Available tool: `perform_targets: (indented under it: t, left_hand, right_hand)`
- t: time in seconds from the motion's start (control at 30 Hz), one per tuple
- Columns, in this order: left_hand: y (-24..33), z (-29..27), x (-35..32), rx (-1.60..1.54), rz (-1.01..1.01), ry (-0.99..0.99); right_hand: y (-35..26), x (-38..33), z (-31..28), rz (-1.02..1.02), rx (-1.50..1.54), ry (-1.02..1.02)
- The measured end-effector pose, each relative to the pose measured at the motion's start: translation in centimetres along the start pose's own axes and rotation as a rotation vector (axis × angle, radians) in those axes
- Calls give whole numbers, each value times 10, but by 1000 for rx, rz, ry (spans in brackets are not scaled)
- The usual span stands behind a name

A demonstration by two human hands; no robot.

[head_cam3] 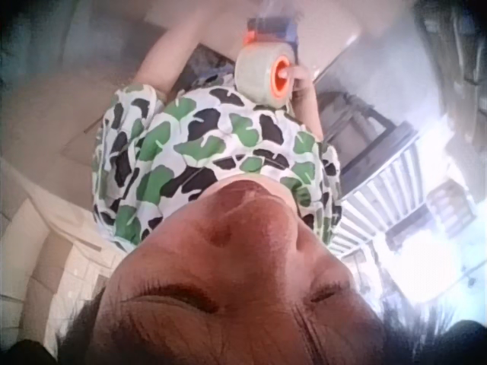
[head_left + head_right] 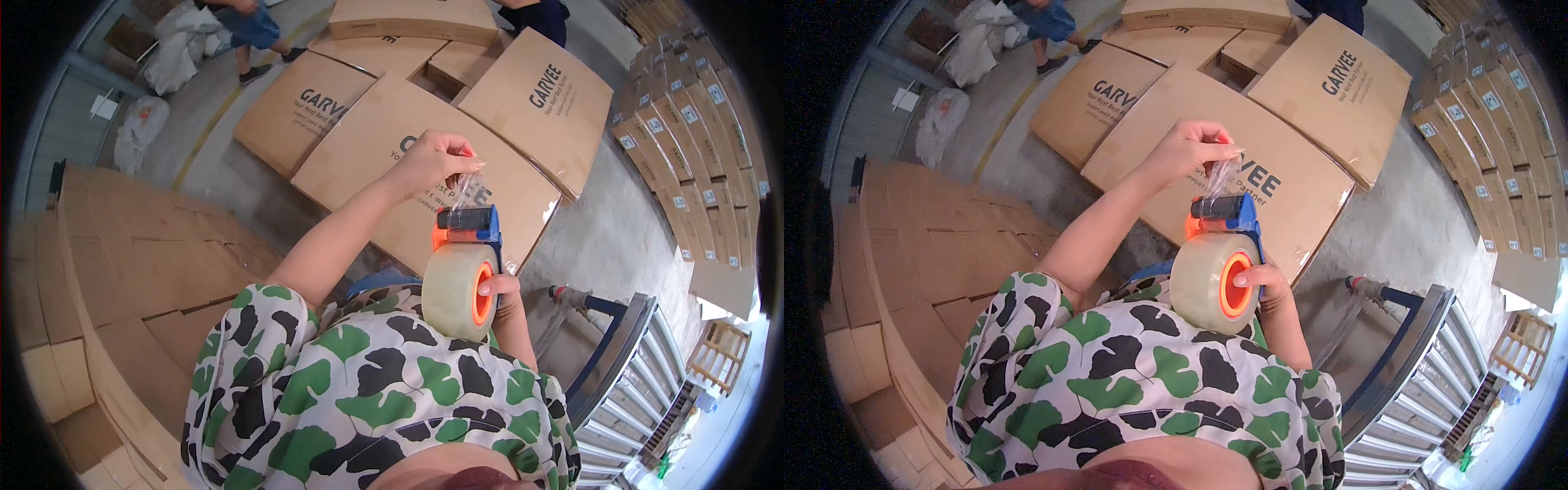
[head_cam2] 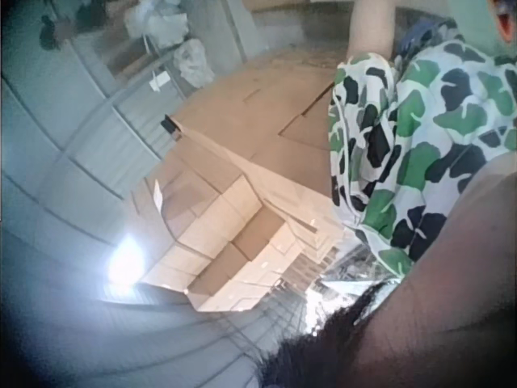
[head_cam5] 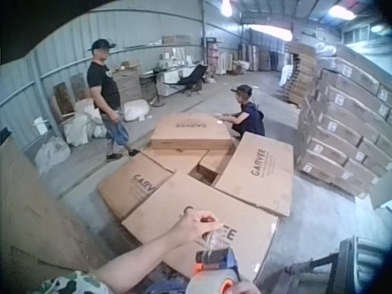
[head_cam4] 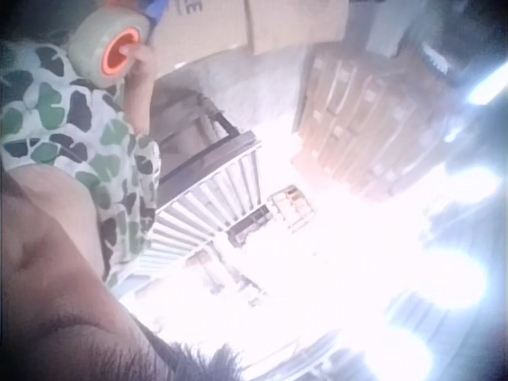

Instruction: The person prepares a tape dispenser, applies adhesive tape to the seams of several large cardboard boxes on the floor, and presses the tape down by hand to secure the closures.

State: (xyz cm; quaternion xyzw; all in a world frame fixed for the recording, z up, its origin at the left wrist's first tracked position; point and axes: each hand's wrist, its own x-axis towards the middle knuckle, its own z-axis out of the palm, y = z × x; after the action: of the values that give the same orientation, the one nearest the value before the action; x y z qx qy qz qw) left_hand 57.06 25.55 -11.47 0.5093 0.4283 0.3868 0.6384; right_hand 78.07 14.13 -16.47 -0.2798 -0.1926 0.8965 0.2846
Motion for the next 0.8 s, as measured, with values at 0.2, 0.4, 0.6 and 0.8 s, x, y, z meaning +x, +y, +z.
perform_targets:
  t: [0.2,0.4,0.6,0.8]
  left_hand:
    - [-73,11,-17,-396,-153,-283]
    - [-106,8,-47,-762,-348,-505]
    - [-179,1,-74,-806,-491,-367]
    - [-213,-86,-4,193,-232,333]
  right_hand:
    - [-6,-5,19,-41,-128,8]
    - [-17,-6,18,5,-615,-90]
    - [-62,-12,63,-548,-962,-246]
    - [30,-21,-51,-444,-554,126]
